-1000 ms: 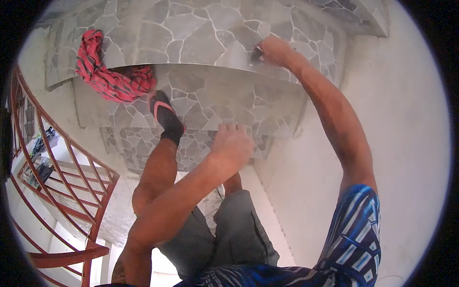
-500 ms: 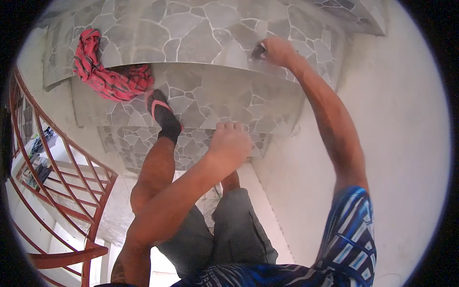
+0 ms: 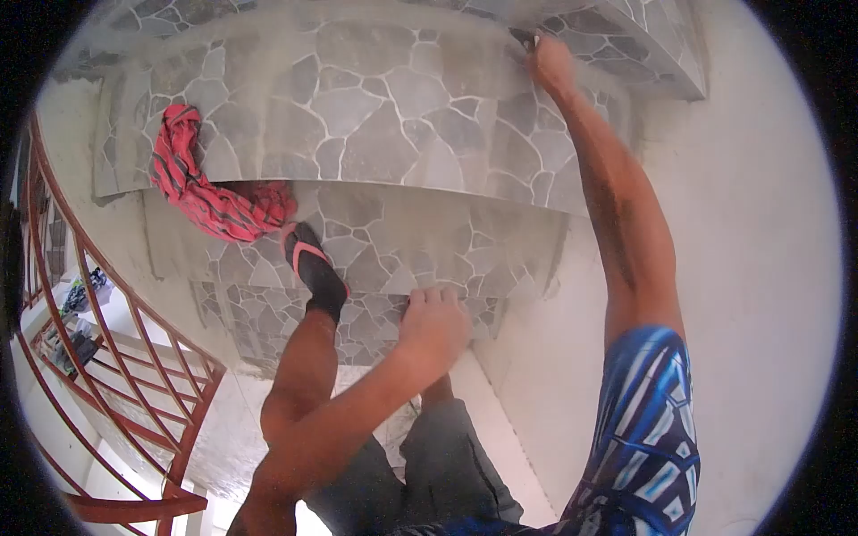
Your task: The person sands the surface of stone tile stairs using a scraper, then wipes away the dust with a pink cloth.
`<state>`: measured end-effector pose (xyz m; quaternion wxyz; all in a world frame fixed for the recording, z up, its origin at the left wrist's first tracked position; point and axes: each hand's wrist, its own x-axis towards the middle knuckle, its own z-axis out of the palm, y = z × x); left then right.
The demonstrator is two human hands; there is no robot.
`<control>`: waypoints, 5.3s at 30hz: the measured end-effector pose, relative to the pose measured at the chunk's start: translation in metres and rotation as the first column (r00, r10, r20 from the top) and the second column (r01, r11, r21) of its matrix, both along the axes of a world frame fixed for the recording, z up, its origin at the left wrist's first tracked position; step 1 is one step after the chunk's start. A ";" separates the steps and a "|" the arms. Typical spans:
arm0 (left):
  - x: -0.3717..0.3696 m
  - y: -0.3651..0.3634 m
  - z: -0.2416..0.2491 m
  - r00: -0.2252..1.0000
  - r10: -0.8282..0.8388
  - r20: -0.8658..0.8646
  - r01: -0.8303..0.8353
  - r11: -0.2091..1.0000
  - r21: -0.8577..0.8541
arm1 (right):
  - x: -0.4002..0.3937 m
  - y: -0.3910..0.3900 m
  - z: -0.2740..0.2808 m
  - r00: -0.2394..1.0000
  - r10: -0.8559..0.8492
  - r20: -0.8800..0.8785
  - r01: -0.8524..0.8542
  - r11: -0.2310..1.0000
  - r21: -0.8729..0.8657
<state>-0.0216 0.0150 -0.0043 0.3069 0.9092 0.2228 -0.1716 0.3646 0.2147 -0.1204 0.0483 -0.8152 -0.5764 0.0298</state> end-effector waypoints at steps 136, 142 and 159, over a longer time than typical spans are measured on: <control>-0.583 0.213 0.145 0.551 0.753 0.359 -0.713 0.202 0.671 | -0.251 0.025 -0.002 0.910 0.348 -0.226 -0.363 0.931 -0.028; -0.634 0.279 0.169 0.727 0.648 0.228 -0.583 0.407 0.703 | -0.243 0.111 0.012 0.859 0.413 -0.301 -0.436 0.900 -0.010; -0.673 0.401 0.048 0.864 0.486 0.132 -0.448 0.622 0.642 | -0.310 0.215 -0.086 0.816 0.559 0.148 -0.574 0.815 0.079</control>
